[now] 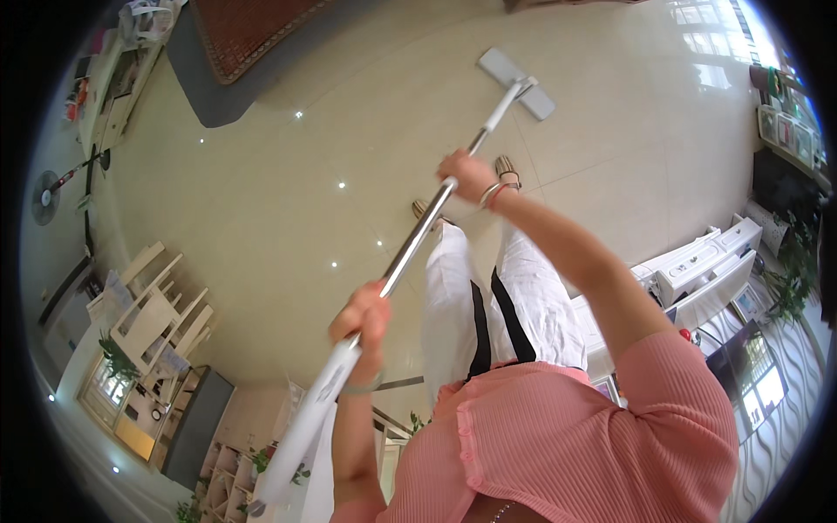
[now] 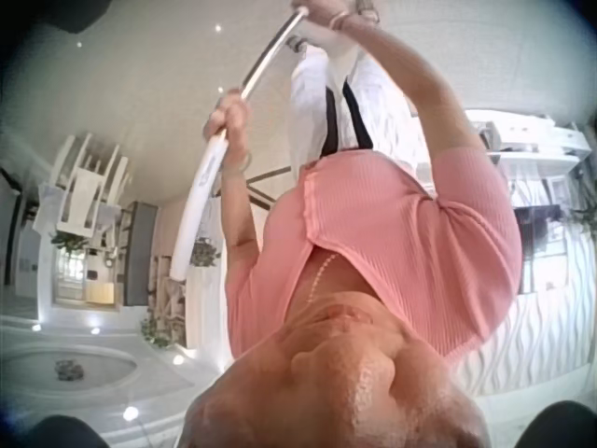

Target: The person mops a tiled floor in a living room using a flat mop. They move the mop back and forth across the floor, navigating around furniture such as a sofa, a wooden table, and a white cabinet.

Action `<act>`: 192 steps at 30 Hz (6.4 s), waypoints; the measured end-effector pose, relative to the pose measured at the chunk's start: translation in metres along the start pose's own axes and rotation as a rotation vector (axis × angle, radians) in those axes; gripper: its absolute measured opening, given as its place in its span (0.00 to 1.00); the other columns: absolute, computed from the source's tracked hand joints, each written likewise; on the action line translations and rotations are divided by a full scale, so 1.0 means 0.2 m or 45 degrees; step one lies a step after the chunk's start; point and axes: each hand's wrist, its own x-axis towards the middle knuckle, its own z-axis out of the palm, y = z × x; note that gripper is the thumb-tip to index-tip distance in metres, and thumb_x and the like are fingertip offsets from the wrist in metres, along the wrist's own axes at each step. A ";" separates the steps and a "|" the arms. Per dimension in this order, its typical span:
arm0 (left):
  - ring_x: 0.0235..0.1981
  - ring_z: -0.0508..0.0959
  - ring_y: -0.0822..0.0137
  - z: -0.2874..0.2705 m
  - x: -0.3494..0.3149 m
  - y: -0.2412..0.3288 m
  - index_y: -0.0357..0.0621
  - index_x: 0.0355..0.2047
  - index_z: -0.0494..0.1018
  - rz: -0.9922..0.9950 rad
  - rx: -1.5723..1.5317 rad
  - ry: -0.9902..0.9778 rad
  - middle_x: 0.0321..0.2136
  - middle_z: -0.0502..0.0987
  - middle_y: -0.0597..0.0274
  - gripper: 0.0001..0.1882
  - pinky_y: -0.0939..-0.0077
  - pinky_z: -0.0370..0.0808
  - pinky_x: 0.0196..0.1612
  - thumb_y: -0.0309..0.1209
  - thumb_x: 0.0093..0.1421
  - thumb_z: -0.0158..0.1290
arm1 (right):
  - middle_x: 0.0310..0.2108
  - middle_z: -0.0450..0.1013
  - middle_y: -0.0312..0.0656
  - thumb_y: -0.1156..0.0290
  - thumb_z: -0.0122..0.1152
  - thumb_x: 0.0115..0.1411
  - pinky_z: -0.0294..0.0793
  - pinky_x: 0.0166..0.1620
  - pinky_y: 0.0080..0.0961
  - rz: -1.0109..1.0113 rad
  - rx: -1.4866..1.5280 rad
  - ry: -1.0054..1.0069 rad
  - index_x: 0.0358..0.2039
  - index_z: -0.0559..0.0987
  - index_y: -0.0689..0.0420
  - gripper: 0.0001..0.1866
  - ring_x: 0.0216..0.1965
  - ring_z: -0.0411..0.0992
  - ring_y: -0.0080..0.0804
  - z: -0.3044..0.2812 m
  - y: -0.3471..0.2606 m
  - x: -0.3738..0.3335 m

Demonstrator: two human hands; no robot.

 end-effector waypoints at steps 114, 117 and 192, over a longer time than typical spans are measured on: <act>0.20 0.67 0.68 1.03 -0.04 -0.10 0.47 0.20 0.58 0.033 -0.085 -0.874 0.16 0.65 0.66 0.14 0.60 0.69 0.44 0.15 0.54 0.47 | 0.26 0.73 0.36 0.75 0.61 0.49 0.74 0.38 0.35 0.344 0.149 0.734 0.22 0.76 0.51 0.04 0.38 0.71 0.38 -0.23 0.78 -1.08; 0.18 0.66 0.68 1.53 0.03 -0.30 0.45 0.16 0.57 0.371 -0.240 -1.036 0.15 0.65 0.66 0.16 0.61 0.71 0.43 0.12 0.50 0.49 | 0.22 0.69 0.39 0.72 0.61 0.53 0.72 0.35 0.37 0.445 0.014 0.956 0.18 0.72 0.51 0.09 0.33 0.71 0.41 -0.39 1.22 -1.30; 0.23 0.64 0.68 1.17 -0.27 -0.42 0.43 0.22 0.55 0.205 -0.232 -0.899 0.20 0.65 0.62 0.13 0.59 0.71 0.46 0.13 0.57 0.43 | 0.23 0.71 0.39 0.77 0.59 0.46 0.72 0.38 0.35 0.455 0.084 0.948 0.20 0.71 0.51 0.07 0.32 0.71 0.43 0.02 0.99 -1.38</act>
